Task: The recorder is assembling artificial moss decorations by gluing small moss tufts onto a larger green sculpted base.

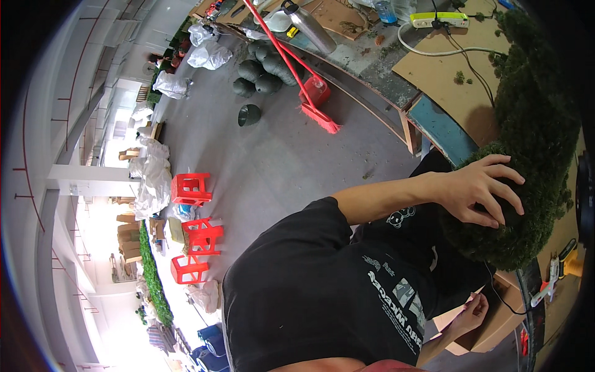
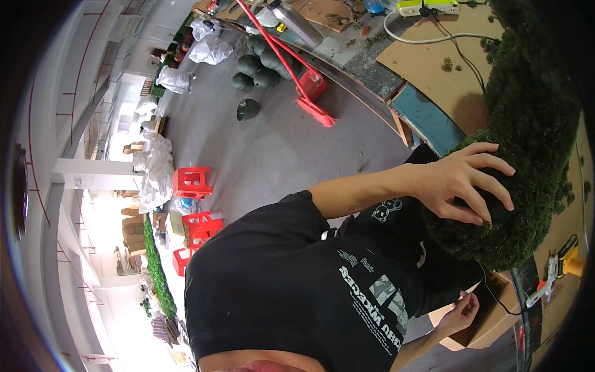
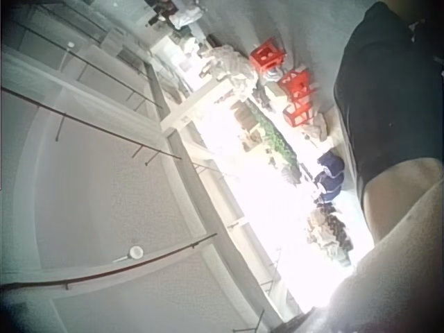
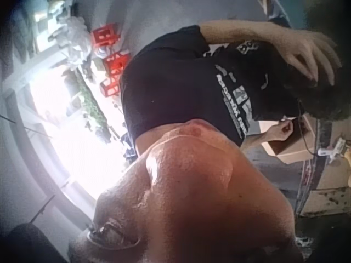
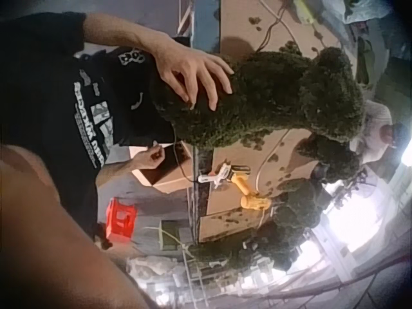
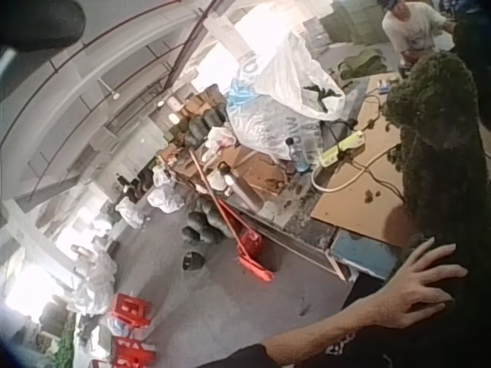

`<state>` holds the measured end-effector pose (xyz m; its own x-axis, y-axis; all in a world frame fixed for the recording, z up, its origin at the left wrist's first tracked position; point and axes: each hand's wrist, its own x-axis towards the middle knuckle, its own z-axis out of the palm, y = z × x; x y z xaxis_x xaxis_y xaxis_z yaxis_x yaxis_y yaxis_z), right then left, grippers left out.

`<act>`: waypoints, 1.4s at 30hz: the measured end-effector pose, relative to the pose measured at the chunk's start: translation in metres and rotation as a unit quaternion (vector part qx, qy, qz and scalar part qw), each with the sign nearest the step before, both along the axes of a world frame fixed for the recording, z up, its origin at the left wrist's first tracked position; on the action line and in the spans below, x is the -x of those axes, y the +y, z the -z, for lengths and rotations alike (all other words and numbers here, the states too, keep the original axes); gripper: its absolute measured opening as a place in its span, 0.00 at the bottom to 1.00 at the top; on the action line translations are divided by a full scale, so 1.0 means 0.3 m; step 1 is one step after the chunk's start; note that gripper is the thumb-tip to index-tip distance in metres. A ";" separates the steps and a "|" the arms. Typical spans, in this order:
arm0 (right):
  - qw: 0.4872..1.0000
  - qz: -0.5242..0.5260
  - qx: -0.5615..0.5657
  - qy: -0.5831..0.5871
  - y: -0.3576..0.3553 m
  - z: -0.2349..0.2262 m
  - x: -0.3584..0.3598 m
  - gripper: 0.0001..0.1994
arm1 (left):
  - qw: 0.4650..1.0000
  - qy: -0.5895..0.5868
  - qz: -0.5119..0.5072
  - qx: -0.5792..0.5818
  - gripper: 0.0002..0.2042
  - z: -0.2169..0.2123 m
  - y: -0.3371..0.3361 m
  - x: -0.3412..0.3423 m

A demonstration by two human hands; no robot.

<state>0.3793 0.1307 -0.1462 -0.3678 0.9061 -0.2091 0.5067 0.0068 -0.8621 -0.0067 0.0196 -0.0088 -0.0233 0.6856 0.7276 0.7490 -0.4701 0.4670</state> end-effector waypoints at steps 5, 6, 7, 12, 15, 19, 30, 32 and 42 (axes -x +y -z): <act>0.999 -0.013 -0.030 0.003 -0.008 -0.016 0.007 0.08 | 1.000 0.002 0.000 0.000 0.03 0.001 0.001 0.001; 0.999 -0.008 -0.041 -0.005 -0.008 -0.015 0.006 0.07 | 1.000 0.002 -0.001 0.000 0.03 0.000 0.001 0.001; 0.999 -0.014 -0.034 0.003 -0.007 -0.013 0.004 0.07 | 1.000 0.005 0.002 0.001 0.03 0.000 0.001 0.000; 0.998 0.009 -0.049 0.024 -0.003 0.002 -0.005 0.07 | 1.000 0.001 -0.001 -0.001 0.02 0.000 0.001 -0.001; 0.998 0.005 -0.050 0.031 -0.003 0.003 -0.005 0.08 | 1.000 0.002 0.000 0.000 0.02 0.000 0.001 -0.001; 0.998 0.007 -0.037 0.041 -0.006 -0.006 -0.001 0.08 | 1.000 -0.001 0.005 -0.001 0.02 -0.003 0.000 -0.002; 0.997 0.024 -0.056 0.052 -0.007 0.003 -0.011 0.09 | 1.000 -0.005 0.003 0.005 0.02 -0.001 0.000 -0.001; 0.997 0.021 -0.040 0.063 -0.007 0.006 -0.012 0.09 | 1.000 -0.003 0.002 0.003 0.02 0.002 0.002 0.000; 0.995 0.036 -0.036 0.091 -0.009 0.004 -0.005 0.09 | 1.000 -0.006 0.004 0.002 0.02 0.002 0.001 -0.001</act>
<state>0.3809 0.1279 -0.1473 -0.3277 0.9416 -0.0778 0.3440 0.0422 -0.9380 -0.0065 0.0200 -0.0094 -0.0267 0.6893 0.7240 0.7400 -0.4733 0.4779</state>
